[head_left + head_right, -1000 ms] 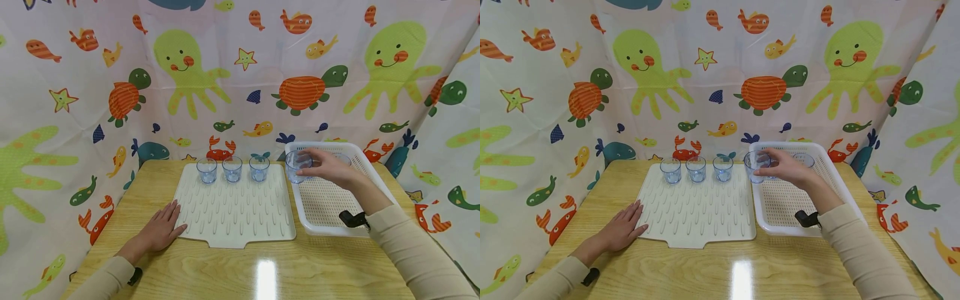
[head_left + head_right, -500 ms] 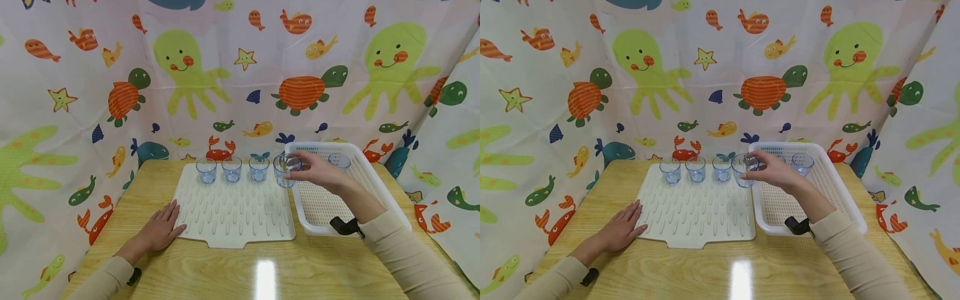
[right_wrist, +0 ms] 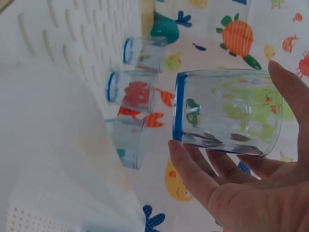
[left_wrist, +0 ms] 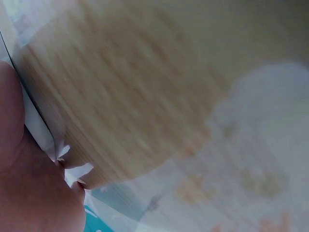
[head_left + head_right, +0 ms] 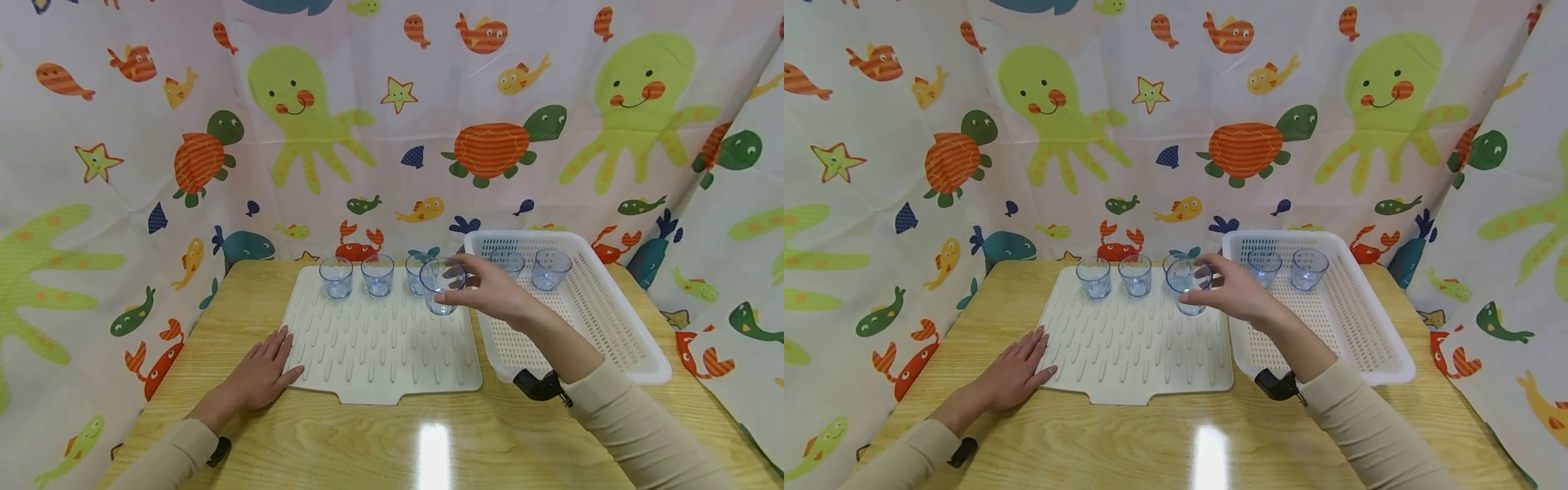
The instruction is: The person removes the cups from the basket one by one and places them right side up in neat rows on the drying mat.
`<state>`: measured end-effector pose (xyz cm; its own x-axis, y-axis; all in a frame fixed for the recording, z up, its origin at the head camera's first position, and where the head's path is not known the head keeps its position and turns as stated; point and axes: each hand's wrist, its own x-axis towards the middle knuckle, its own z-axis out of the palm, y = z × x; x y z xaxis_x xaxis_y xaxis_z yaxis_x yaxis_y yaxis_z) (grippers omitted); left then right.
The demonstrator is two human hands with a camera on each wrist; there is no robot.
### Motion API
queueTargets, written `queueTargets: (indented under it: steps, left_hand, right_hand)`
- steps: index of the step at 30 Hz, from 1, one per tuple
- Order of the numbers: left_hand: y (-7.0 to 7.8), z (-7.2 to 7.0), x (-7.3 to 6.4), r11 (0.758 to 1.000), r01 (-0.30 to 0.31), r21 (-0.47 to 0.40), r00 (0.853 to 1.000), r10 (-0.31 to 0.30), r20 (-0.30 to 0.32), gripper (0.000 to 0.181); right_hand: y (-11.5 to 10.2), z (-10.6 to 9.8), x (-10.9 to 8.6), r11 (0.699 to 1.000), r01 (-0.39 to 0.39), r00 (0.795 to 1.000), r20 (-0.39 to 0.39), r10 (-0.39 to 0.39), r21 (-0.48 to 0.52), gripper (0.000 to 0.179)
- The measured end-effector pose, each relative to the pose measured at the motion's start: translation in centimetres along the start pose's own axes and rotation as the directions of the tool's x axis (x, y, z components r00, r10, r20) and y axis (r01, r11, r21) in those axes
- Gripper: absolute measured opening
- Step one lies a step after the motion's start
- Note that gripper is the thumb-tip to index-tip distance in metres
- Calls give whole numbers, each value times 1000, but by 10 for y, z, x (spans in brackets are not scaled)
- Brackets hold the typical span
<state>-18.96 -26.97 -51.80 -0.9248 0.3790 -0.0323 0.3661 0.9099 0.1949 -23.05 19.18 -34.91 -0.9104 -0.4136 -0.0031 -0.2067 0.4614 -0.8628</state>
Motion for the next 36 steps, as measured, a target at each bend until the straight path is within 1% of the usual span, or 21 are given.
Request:
queueTargets:
  steps: [3, 7, 9, 13, 17, 21, 26, 30, 36]
  left_hand:
    - [0, 1, -1, 1000, -6, -8, 1000, 6, -1, 83]
    - [-1, 2, -1, 1000, 5, 8, 1000, -5, 14, 84]
    - [-2, 3, -1, 1000, 2, 15, 1000, -2, 9, 84]
    - [-2, 3, -2, 1000, 1, 0, 1000, -1, 0, 83]
    - [-1, 2, -4, 1000, 5, -8, 1000, -5, 2, 83]
    - [-1, 2, -3, 1000, 6, -5, 1000, -6, 7, 83]
    - [-3, 1, 1, 1000, 4, 5, 1000, -4, 9, 84]
    - [-4, -1, 1, 1000, 4, 11, 1000, -4, 5, 84]
    - [-4, -1, 2, 1000, 3, -2, 1000, -3, 11, 83]
  right_hand:
    - [-2, 9, 1, 1000, 2, 1000, 11, -2, 21, 78]
    - [-6, 20, 2, 999, 16, 1000, 26, -17, 43, 79]
    - [-9, 25, 4, 999, 14, 1000, 27, -15, 46, 79]
    - [-15, 37, 9, 998, 17, 999, 37, -19, 55, 79]
    - [-20, 50, 17, 999, 10, 999, 33, -12, 49, 82]
    - [-21, 65, 27, 998, -17, 1000, 13, 16, 53, 86]
    - [-20, 81, 40, 998, -23, 1000, -5, 23, 64, 82]
    - [-20, 93, 51, 996, -10, 1000, 7, 9, 85, 80]
    - [-16, 108, 67, 997, -20, 999, 27, 18, 73, 81]
